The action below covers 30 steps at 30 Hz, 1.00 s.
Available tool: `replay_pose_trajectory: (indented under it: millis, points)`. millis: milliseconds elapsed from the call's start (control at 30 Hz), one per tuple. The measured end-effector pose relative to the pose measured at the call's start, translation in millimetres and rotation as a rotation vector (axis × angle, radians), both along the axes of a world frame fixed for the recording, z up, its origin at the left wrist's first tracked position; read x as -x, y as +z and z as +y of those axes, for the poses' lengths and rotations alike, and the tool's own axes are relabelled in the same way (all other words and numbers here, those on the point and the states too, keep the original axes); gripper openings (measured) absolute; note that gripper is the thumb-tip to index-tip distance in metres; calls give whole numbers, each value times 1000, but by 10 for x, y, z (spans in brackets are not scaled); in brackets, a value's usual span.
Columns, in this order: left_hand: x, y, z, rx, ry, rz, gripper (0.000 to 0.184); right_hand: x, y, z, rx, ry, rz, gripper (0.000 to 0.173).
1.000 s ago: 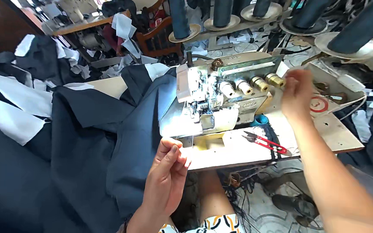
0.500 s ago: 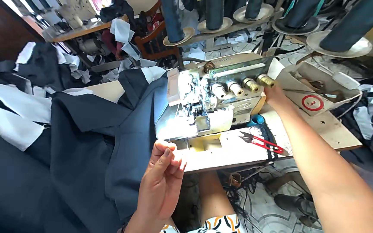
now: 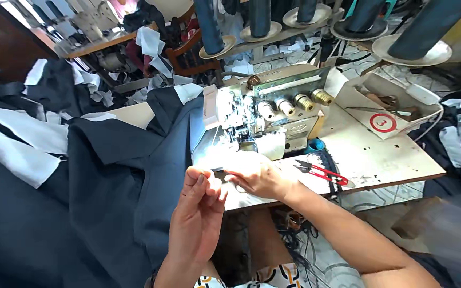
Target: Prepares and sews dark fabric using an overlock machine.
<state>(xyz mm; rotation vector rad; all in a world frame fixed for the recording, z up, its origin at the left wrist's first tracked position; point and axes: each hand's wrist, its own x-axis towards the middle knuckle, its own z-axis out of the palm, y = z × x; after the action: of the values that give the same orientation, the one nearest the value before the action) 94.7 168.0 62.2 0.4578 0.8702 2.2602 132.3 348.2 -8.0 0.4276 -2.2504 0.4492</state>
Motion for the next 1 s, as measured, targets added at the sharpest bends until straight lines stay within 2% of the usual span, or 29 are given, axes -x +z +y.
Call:
replay_pose_trajectory:
  millis: [167,267,400,467,500,533,600,667,733,867,1000]
  points:
    - [11,-47,-14,-17,-5,-40,24,63,-81,12,5,11,111,37]
    - [-11,-41,-94,-100,-100,-31,15,-42,0,-105,28,42,166,37]
    - [-25,-22,-251,-131,-204,18,7,-178,110,-268,30,65,94,34]
    - [69,-56,-295,-11,-271,194,11,-257,49,-317,56,78,42,35]
    - [173,-68,-302,102,-274,409,14,-316,-6,-342,81,91,14,36]
    - [311,-71,-284,259,-204,710,19,-378,-71,-367,109,102,-10,37]
    - [626,-87,-135,574,106,1239,21,-499,-203,-448,162,92,-26,38]
    - [921,-96,138,730,322,1492,17,-586,-312,-535,200,74,-29,38]
    - [1136,-161,391,751,345,1527,18,-636,-394,-605,236,67,-36,38]
    - [1333,-315,679,718,198,1526,16,-705,-476,-685,261,80,-53,38]
    - [1390,-256,887,837,113,1484,16,-728,-503,-678,265,94,-70,38]
